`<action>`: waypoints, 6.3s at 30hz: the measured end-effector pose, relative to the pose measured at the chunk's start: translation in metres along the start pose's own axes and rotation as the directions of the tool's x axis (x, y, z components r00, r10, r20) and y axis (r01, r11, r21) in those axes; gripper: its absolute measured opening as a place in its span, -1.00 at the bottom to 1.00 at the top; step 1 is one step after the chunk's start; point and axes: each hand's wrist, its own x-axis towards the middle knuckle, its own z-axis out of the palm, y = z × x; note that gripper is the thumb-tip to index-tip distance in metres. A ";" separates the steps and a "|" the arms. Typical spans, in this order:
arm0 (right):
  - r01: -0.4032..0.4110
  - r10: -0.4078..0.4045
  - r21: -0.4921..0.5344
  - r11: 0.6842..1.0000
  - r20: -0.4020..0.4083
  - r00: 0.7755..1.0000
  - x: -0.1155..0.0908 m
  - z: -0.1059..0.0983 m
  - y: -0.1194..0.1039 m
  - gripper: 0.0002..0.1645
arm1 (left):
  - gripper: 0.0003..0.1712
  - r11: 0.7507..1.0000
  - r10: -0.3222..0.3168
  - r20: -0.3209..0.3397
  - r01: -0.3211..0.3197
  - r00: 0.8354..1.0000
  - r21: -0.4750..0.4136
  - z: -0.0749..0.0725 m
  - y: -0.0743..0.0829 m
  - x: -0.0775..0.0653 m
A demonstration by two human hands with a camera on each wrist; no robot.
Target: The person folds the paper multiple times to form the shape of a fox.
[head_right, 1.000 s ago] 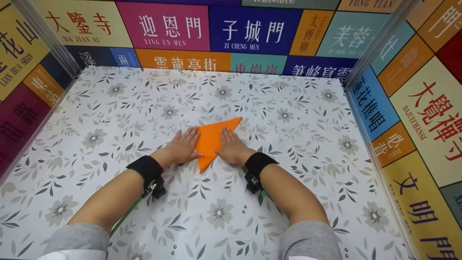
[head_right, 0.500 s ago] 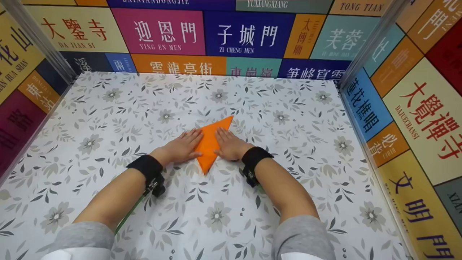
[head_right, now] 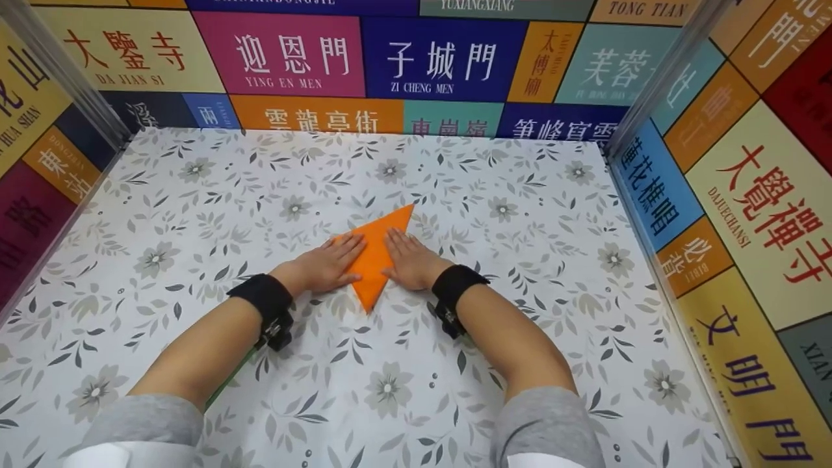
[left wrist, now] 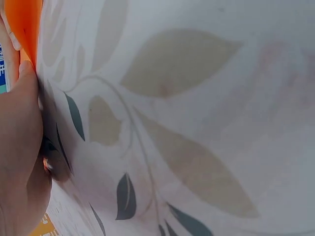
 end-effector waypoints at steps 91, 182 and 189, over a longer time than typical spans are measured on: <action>-0.196 0.195 0.068 0.978 0.023 0.981 0.020 -0.021 0.031 0.24 | -0.11 0.999 -0.004 -0.020 0.003 1.000 -0.037 0.003 -0.001 0.001; -0.264 0.591 0.957 0.121 0.144 0.794 -0.023 -0.007 -0.075 -0.24 | -0.12 0.962 -0.273 0.023 0.273 0.962 0.012 -0.002 0.032 -0.001; -0.283 0.606 0.940 0.193 0.112 0.787 -0.021 -0.006 -0.070 -0.25 | -0.13 0.963 -0.269 0.022 0.269 0.963 -0.003 -0.003 0.033 -0.003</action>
